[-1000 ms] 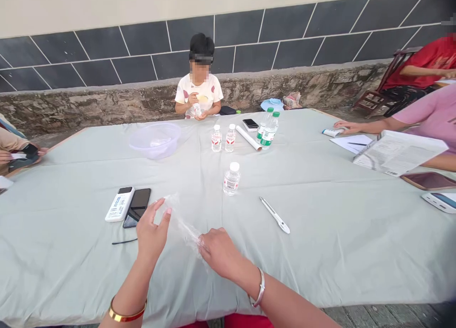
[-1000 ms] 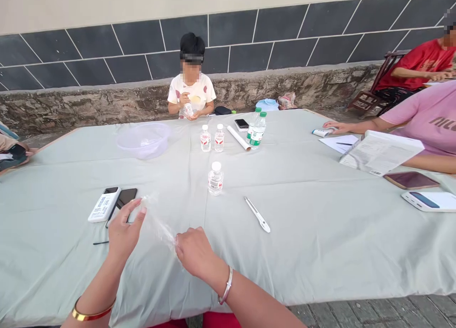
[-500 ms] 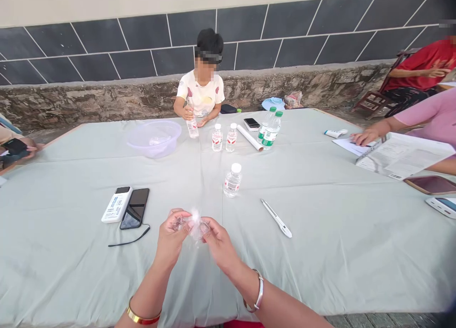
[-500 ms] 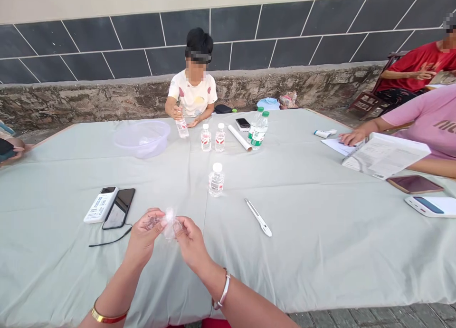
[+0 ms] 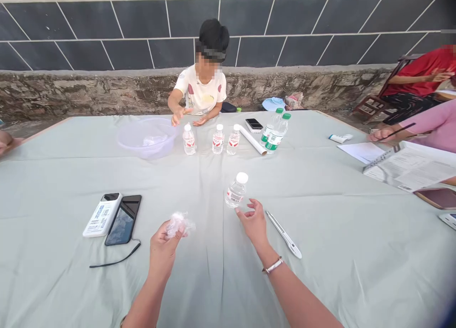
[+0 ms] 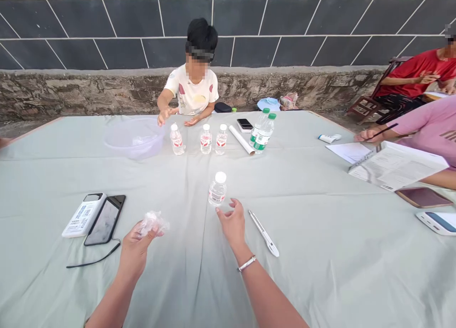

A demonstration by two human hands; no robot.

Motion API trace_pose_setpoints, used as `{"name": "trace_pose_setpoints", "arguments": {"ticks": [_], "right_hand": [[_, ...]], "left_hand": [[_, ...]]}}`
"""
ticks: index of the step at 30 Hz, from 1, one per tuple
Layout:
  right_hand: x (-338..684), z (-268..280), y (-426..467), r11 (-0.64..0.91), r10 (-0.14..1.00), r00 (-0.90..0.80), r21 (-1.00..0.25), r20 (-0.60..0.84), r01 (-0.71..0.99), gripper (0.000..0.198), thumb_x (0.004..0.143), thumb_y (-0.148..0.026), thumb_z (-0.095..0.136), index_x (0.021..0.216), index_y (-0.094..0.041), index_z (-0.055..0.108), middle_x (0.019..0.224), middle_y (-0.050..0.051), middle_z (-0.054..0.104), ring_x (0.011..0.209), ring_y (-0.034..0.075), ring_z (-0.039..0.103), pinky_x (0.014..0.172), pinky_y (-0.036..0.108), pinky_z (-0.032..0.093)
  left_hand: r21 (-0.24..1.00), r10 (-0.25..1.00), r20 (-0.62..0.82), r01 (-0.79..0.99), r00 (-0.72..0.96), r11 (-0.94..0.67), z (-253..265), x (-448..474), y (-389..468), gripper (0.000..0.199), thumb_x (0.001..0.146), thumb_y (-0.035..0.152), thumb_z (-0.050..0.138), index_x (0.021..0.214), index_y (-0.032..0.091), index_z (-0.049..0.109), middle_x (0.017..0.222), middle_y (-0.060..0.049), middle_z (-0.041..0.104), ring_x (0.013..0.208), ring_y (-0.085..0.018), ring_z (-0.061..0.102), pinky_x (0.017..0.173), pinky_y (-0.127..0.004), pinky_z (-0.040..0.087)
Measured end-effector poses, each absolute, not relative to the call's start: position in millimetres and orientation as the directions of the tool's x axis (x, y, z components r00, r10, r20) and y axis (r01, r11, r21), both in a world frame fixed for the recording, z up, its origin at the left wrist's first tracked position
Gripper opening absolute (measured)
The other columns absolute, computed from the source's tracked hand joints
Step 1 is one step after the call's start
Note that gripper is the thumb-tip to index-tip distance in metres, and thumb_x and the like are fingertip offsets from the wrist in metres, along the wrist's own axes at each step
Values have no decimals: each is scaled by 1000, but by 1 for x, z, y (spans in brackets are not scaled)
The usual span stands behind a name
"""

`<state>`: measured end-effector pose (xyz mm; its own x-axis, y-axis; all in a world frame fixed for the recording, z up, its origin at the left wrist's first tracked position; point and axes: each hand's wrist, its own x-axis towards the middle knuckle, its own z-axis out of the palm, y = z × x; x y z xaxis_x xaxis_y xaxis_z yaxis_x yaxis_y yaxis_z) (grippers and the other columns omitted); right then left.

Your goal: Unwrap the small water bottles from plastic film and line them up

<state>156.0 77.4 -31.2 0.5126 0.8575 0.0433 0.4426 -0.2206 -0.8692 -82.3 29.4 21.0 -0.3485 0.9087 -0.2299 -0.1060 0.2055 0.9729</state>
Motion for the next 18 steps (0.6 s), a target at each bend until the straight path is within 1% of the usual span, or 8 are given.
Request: {"name": "trace_pose_setpoints", "arguments": {"ticks": [2,5,7,9,11,14,18], "right_hand": [[159,-45,105,-250,871,491,-841,22,481,61,63,-47,67,113,-18,49,109,10,61,66,17,59,70,38,50],[149,-55,148,-214,901,433,-829,37,516,56,62,-45,69,108,-20,49,98,6,65,77,22,62,72,36,49],[137,-56,180,-177,917,396,-835,52,521,53,63,-42,69,108,-21,49,95,5,65,84,23,62,75,36,49],[125,-57,214,-135,925,369,-832,88,537,53,64,-40,70,110,-21,51,101,6,63,92,23,61,81,36,48],[112,-57,250,-116,926,360,-824,111,555,58,64,-39,71,115,-20,51,109,10,59,97,24,59,85,37,47],[94,-59,303,-143,920,382,-829,91,541,69,66,-40,71,127,-17,47,116,14,53,97,25,59,87,38,46],[75,-66,360,-161,892,447,-877,66,452,73,68,-37,71,132,-17,43,118,16,50,95,26,60,85,38,47]], "left_hand": [[973,908,-229,-77,-350,216,19,-80,34,41,62,50,73,87,18,68,78,-3,69,70,-19,64,71,-31,51],[968,914,-248,-49,-321,246,16,-77,41,40,63,52,71,84,18,67,77,-3,67,70,-18,62,71,-30,51],[962,913,-266,-20,-309,274,15,-78,47,40,64,53,70,86,19,66,78,-3,67,72,-18,61,71,-30,51],[957,915,-266,34,-303,289,13,-83,54,39,67,54,67,86,19,66,78,-3,66,74,-19,60,70,-29,50],[957,927,-226,107,-300,269,10,-89,62,38,68,55,66,84,20,67,83,-4,65,75,-18,59,68,-27,48],[947,937,-179,204,-301,246,6,-99,75,35,69,55,66,80,22,67,89,-4,62,72,-17,55,62,-24,45],[925,935,-205,254,-288,281,-1,-111,88,30,70,54,67,73,24,65,80,-1,59,66,-15,51,58,-23,44]]}}
